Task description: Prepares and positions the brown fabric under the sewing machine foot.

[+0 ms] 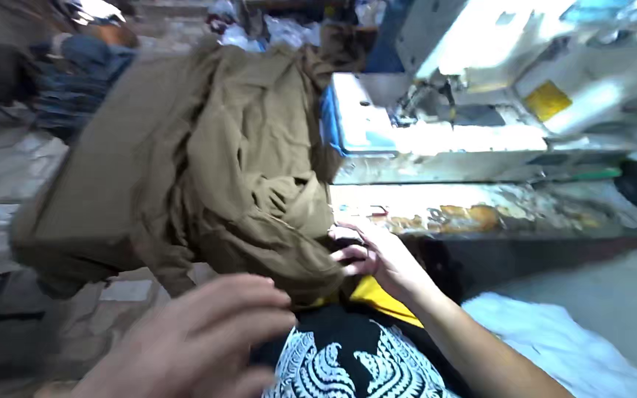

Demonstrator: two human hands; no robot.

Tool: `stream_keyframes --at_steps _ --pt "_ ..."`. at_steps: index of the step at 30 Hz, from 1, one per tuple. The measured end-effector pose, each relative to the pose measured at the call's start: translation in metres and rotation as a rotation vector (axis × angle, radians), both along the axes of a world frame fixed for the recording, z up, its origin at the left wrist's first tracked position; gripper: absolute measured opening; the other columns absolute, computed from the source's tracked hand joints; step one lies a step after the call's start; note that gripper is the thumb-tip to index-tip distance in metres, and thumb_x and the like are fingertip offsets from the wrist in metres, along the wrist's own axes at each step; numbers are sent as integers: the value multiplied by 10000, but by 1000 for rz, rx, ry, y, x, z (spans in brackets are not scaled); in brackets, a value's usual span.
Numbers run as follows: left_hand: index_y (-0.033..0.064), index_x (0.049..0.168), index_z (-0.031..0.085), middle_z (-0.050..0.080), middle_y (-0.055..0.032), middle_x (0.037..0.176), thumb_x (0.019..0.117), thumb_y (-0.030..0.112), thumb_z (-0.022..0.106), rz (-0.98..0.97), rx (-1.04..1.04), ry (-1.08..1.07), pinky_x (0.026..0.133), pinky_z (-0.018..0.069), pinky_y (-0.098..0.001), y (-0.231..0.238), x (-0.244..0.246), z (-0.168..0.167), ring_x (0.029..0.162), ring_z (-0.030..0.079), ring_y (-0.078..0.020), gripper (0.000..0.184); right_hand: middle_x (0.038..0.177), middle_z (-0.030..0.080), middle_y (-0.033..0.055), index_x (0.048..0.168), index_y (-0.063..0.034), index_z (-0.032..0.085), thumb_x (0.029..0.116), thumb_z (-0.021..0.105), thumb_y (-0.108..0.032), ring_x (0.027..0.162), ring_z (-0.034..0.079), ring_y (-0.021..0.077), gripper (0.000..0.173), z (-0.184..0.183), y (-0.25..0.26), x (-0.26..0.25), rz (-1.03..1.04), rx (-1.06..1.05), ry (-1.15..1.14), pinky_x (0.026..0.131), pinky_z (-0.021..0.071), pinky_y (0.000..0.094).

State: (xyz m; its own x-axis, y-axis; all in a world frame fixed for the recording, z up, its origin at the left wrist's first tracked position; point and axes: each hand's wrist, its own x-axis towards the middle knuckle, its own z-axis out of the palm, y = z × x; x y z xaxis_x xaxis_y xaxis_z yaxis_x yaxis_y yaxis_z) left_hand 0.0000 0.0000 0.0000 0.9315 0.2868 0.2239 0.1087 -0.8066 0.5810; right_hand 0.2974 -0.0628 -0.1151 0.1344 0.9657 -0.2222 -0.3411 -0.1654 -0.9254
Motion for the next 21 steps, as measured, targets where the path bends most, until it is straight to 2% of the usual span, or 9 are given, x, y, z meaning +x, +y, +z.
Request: stream_keyframes --at_steps 2,5,7,8,11,14,17,19,21 --pt "155 1220 714 708 -32 1245 1027 418 583 263 103 -61 1062 502 -344 4 15 -38 1261 612 -147 352 1197 709 135 1392 14 517 1105 377 -207 938 752 234 388 -19 -19 2 29 25 54 841 640 376" --pt "66 1293 686 574 -196 1427 953 357 657 587 321 -38 1122 403 -585 21 46 -66 1384 485 -399 449 1205 696 132 1321 45 588 1033 555 -124 967 739 179 336 -39 -33 4 8 118 -182 886 628 335" --pt "5 1404 569 437 -327 1499 910 308 743 810 371 -27 1091 352 -701 45 56 -68 1381 402 -554 605 1270 663 121 1320 -7 632 960 699 -196 1001 706 129 412 -55 -33 7 102 83 -479 898 595 279" --pt "-15 1423 536 436 -357 1475 897 286 771 922 329 4 1053 366 -722 58 59 -68 1342 420 -583 650 1337 630 151 1395 -29 591 946 733 -272 1062 689 163 530 -60 -27 7 225 30 -601 944 567 311" --pt "-45 1239 656 629 -288 1243 913 161 770 1072 150 -33 995 465 -615 90 74 -72 1172 609 -442 403 1369 623 208 1505 -29 483 952 726 -369 1226 631 281 693 -66 5 -17 502 36 -672 1080 473 452" --pt "-17 1069 711 680 -182 1105 883 47 740 965 331 -372 956 508 -409 97 93 -56 1069 650 -256 199 958 709 86 1271 6 642 1041 589 -252 767 673 92 350 -47 18 -37 405 262 -460 734 574 270" --pt "-25 1033 709 668 -172 1084 895 -4 673 771 542 -665 986 475 -319 119 114 -32 1101 620 -219 144 800 679 4 1059 19 700 1065 495 -149 678 637 12 265 -28 11 -26 132 487 -402 637 559 199" --pt "-32 1062 709 664 -216 1113 927 35 656 688 597 -652 1006 465 -379 152 130 -33 1128 613 -297 160 769 673 -23 1045 8 696 1058 504 -131 654 647 15 237 -19 12 -7 -51 487 -411 608 578 203" --pt "-32 1206 692 646 -248 1261 968 153 665 693 444 -371 1077 440 -521 179 141 -50 1239 580 -395 302 779 672 -28 1035 -11 694 1046 529 -131 623 632 19 204 -15 15 14 -160 416 -453 589 571 198"
